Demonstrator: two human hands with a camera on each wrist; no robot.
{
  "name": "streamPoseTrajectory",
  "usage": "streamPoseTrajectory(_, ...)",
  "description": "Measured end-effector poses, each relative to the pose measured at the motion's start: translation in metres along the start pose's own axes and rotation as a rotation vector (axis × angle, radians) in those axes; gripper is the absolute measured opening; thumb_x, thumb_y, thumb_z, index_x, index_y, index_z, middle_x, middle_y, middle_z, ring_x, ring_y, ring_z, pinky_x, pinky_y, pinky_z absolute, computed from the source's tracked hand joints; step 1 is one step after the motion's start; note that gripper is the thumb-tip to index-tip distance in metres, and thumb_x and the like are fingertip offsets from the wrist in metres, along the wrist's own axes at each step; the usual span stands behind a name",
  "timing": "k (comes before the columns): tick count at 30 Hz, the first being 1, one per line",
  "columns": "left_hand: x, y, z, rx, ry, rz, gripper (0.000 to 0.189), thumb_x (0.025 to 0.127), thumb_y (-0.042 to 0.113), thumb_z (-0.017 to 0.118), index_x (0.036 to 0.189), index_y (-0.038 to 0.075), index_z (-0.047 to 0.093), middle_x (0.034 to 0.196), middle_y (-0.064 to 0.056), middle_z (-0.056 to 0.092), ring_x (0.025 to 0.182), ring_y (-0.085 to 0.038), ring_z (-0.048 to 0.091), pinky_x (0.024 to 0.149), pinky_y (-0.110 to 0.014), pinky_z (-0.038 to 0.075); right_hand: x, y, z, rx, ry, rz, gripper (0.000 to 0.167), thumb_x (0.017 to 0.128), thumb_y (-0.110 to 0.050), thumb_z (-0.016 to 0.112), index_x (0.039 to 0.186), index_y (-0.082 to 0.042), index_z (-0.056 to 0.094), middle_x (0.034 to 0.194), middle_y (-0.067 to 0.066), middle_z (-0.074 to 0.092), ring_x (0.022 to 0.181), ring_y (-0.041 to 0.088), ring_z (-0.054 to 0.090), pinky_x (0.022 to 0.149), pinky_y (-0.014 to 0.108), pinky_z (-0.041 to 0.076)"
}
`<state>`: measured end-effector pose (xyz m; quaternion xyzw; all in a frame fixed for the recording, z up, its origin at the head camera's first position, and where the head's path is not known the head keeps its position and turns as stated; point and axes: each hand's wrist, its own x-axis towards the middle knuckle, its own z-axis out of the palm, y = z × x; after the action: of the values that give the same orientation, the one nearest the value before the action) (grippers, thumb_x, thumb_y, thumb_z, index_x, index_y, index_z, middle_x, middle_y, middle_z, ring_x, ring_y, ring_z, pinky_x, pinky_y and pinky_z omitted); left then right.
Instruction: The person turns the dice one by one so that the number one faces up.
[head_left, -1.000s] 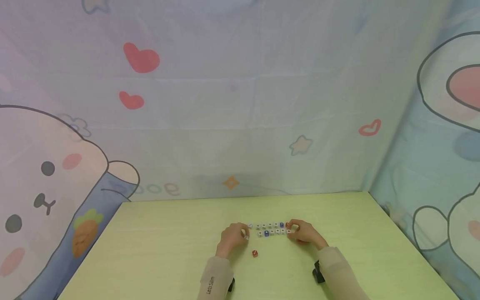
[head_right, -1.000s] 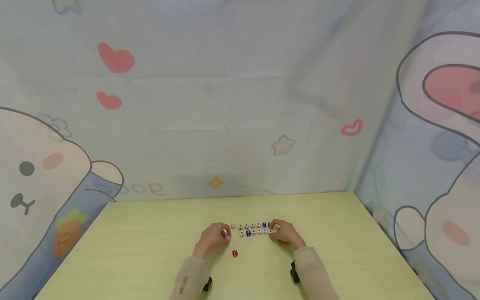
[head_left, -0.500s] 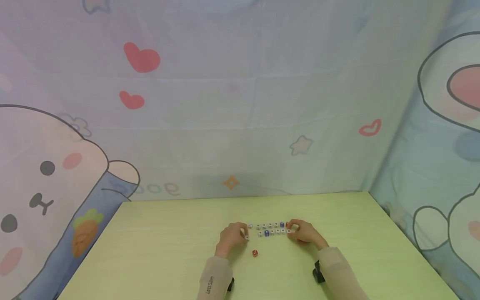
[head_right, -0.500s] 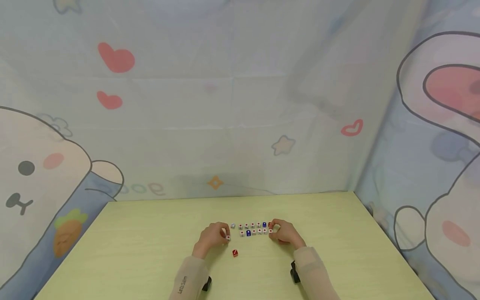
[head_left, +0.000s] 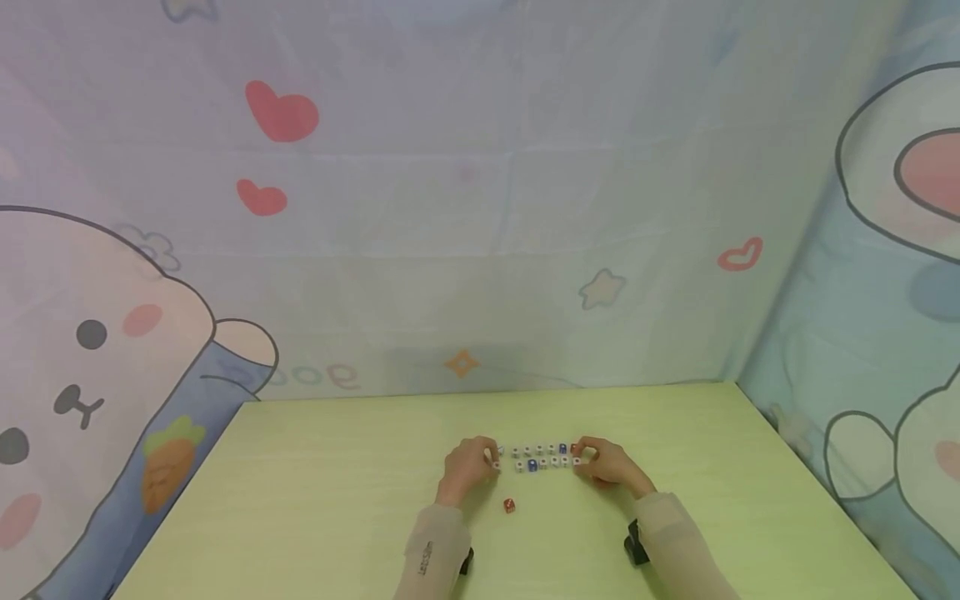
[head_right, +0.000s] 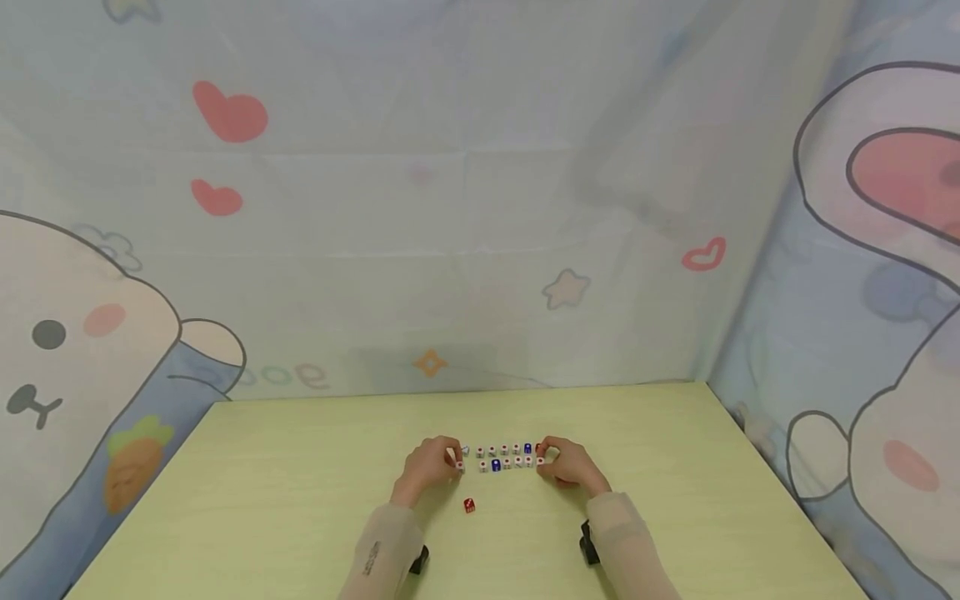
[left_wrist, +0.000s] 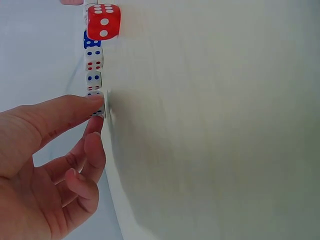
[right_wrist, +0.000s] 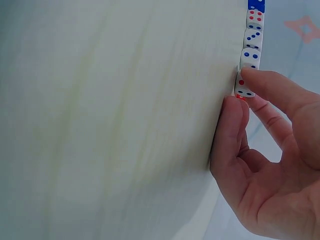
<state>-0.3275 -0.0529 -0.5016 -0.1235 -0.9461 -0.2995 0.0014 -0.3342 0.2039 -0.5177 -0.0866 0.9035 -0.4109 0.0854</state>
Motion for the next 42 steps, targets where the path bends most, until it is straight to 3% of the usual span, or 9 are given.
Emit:
streamPoseTrajectory(12,0.008,-0.001,0.006,0.005,0.015,0.0,0.011,0.07,0.006,0.071,0.076,0.01,0.063,0.074,-0.005,0.065,0.062,-0.017,0.056,0.049,-0.03,0.039,-0.002,-0.003,-0.001,0.025,-0.012,0.015,0.011,0.082,-0.011,0.061,0.092,-0.009,0.057,0.043,-0.006,0.032,0.037,0.006,0.025,0.037,0.019,0.027)
streamPoseTrajectory(18,0.005,0.0,0.001,-0.039,0.015,0.017,0.012,0.071,0.012,0.072,0.078,0.009,0.063,0.074,-0.006,0.066,0.062,-0.015,0.056,0.051,-0.029,0.04,-0.002,-0.004,-0.001,0.025,-0.009,0.012,0.011,0.082,-0.01,0.061,0.092,-0.009,0.057,0.043,-0.006,0.032,0.038,0.006,0.025,0.038,0.019,0.026)
streamPoseTrajectory(21,0.003,0.003,-0.005,-0.054,0.053,0.038,0.011,0.073,0.014,0.071,0.077,0.008,0.063,0.072,-0.007,0.066,0.06,-0.015,0.057,0.048,-0.028,0.04,-0.002,-0.004,-0.001,0.021,-0.011,0.007,0.011,0.082,-0.01,0.061,0.093,-0.009,0.057,0.043,-0.006,0.033,0.038,0.006,0.025,0.038,0.018,0.027)
streamPoseTrajectory(27,0.01,0.0,-0.008,0.013,0.127,0.086,0.011,0.077,0.01,0.066,0.087,0.007,0.064,0.075,-0.009,0.067,0.059,-0.015,0.059,0.044,-0.024,0.041,-0.002,-0.003,0.0,0.025,-0.005,0.012,0.012,0.081,-0.01,0.062,0.092,-0.01,0.057,0.044,-0.006,0.035,0.038,0.006,0.027,0.038,0.018,0.027)
streamPoseTrajectory(37,0.027,0.001,0.0,0.129,0.043,0.104,0.017,0.077,0.009,0.065,0.093,0.012,0.068,0.077,-0.005,0.066,0.064,-0.015,0.058,0.051,-0.027,0.043,-0.003,-0.003,0.001,0.005,0.018,0.014,0.012,0.08,-0.01,0.062,0.091,-0.011,0.057,0.045,-0.006,0.035,0.039,0.006,0.029,0.04,0.018,0.028)
streamPoseTrajectory(42,0.028,0.006,0.002,0.21,0.037,0.103,0.013,0.078,0.009,0.065,0.09,0.012,0.069,0.089,-0.006,0.067,0.078,-0.022,0.061,0.063,-0.037,0.048,-0.002,-0.003,0.002,-0.018,0.03,0.016,0.012,0.08,-0.01,0.062,0.091,-0.011,0.057,0.045,-0.006,0.036,0.039,0.006,0.031,0.041,0.019,0.029)
